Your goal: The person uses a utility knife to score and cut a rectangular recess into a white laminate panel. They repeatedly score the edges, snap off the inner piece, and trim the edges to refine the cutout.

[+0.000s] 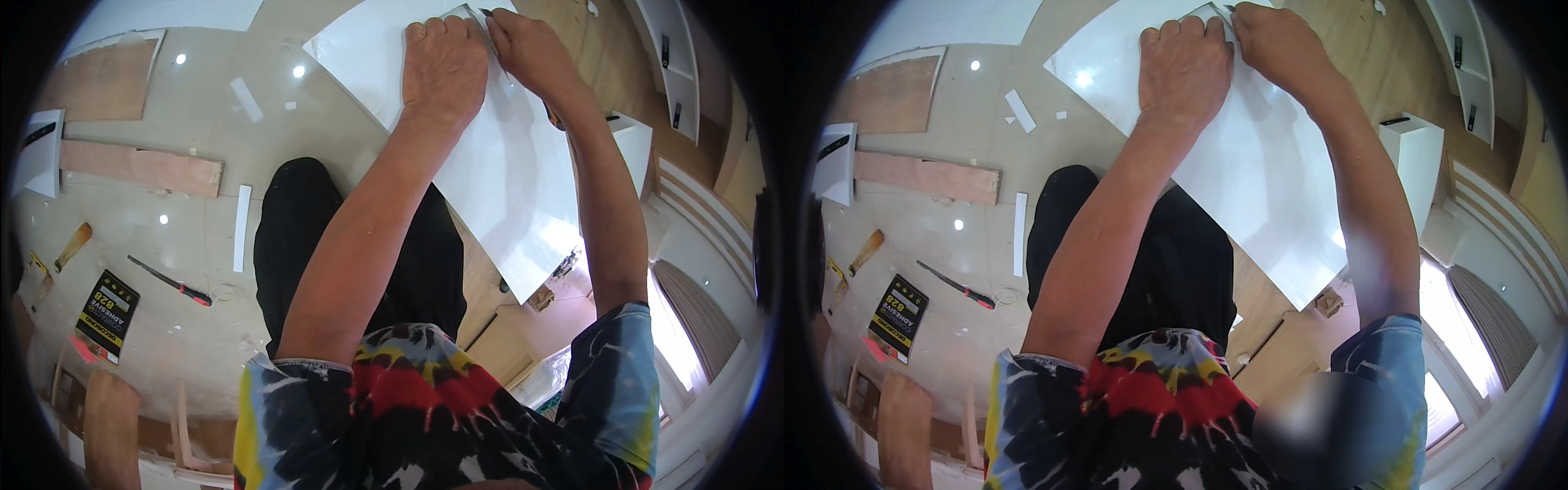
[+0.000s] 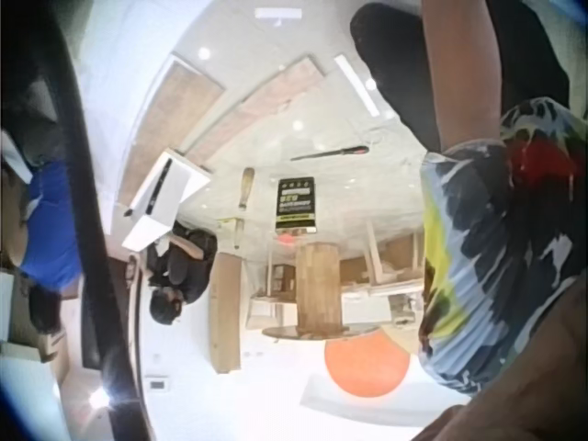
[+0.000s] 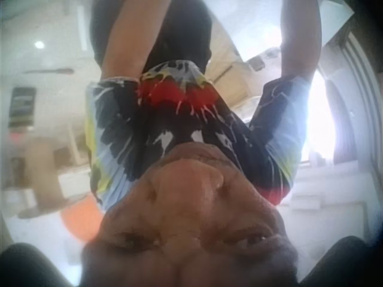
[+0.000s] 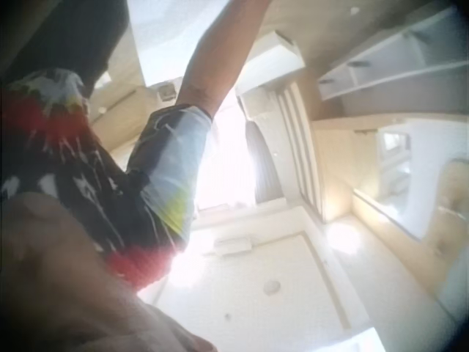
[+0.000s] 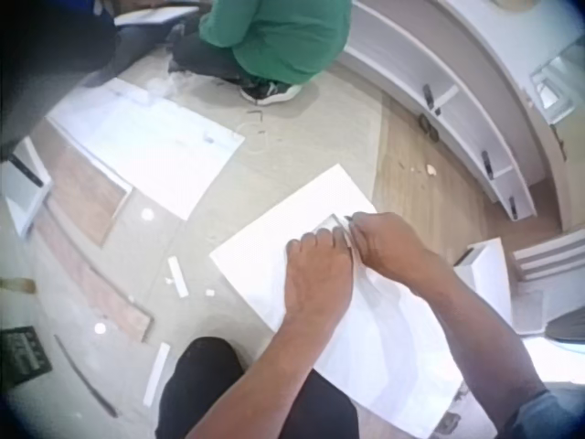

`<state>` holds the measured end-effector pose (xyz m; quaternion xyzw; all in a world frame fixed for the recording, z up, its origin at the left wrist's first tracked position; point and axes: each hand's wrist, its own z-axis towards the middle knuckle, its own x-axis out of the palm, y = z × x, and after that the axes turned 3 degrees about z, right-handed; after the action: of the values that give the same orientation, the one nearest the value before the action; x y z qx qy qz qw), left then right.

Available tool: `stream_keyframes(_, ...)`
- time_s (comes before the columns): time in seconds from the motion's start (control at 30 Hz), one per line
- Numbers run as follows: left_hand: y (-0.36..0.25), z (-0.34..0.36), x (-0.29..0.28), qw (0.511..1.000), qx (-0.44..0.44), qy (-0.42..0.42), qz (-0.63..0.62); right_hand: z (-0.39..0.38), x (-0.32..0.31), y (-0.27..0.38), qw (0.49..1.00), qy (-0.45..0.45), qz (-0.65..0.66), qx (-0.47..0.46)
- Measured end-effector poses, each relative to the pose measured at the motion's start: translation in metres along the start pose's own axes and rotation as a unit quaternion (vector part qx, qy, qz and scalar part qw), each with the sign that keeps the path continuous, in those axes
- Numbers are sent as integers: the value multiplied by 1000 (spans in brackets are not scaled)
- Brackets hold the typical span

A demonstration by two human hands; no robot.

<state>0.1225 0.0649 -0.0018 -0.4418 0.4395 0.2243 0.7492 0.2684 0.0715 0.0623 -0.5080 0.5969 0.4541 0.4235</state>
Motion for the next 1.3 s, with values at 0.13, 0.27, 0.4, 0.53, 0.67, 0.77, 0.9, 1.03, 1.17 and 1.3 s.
stream_keyframes(0.13, 1, 0, -2, 1000, -7, 4, -9, -7, -17, 2, 995, 13, 81, 65)
stream_keyframes(0.27, -3, -4, -5, 996, -22, -12, -90, -73, -40, 16, 911, 93, 338, 218)
stream_keyframes(0.4, 14, -13, -8, 973, -13, -91, -212, -167, -49, 39, 754, 101, 599, 251)
stream_keyframes(0.53, 15, -50, -54, 938, -45, -31, -342, -216, -38, 70, 661, -62, 705, 249)
stream_keyframes(0.67, 12, -134, -82, 891, -114, 81, -432, -265, -6, 129, 395, -108, 857, 313)
stream_keyframes(0.77, 19, -212, -105, 910, -100, 197, -350, -327, 17, 191, 448, 48, 848, 278)
stream_keyframes(0.9, 45, -294, -112, 869, -106, 315, -368, -368, 27, 223, 378, -48, 889, 253)
stream_keyframes(1.03, 53, -286, -140, 849, -115, 259, -445, -404, 9, 227, 458, -190, 859, 126)
stream_keyframes(1.17, 57, -273, -157, 857, -133, 231, -441, -426, 8, 234, 459, -221, 850, 134)
stream_keyframes(1.3, 76, -303, -149, 877, -76, 247, -405, -432, 36, 255, 291, -230, 910, 183)
